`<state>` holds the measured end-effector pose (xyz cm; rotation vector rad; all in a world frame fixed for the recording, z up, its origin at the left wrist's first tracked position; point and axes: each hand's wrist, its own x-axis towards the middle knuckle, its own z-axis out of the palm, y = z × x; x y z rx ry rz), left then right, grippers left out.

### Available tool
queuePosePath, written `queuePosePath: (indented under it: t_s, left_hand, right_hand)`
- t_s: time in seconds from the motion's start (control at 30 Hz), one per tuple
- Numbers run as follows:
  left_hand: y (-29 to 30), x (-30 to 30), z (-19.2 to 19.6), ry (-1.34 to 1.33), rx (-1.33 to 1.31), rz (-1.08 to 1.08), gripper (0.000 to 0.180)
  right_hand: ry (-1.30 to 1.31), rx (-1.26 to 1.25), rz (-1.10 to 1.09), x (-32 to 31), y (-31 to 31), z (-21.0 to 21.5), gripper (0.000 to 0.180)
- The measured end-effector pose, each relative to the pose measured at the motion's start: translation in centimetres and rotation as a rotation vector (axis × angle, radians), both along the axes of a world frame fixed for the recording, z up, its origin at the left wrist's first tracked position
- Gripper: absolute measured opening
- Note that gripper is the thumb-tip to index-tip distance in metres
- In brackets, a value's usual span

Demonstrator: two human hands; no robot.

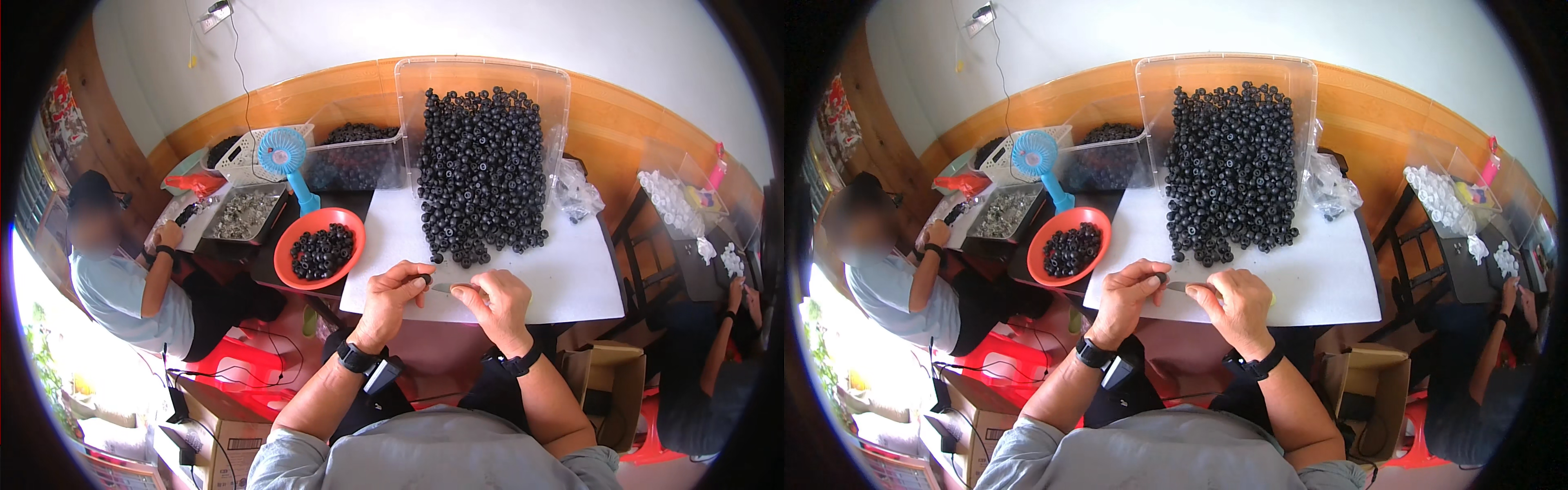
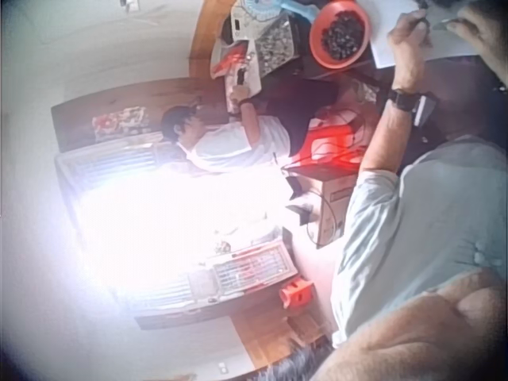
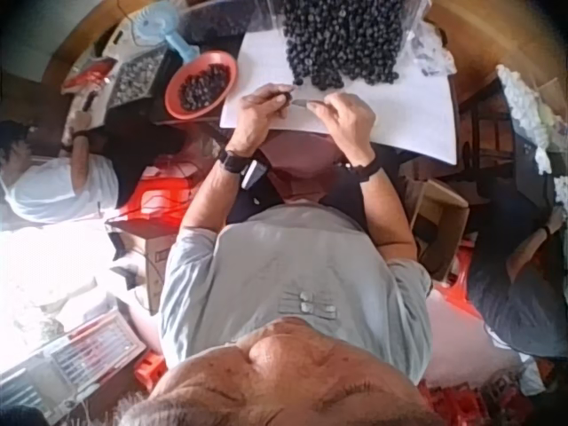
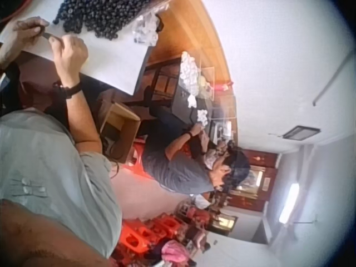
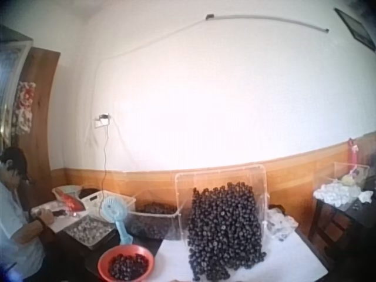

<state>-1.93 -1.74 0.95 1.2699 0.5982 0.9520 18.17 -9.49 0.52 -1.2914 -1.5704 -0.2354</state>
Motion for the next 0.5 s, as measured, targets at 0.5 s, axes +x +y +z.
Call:
queuePosePath:
  t_s: [0.5]
  left_hand:
    - [-1.2,0.0,-0.1,-0.059,0.002,-0.136,0.028]
  right_hand:
    - [0.095,-0.007,0.009,0.1,-0.3,0.0,0.028]
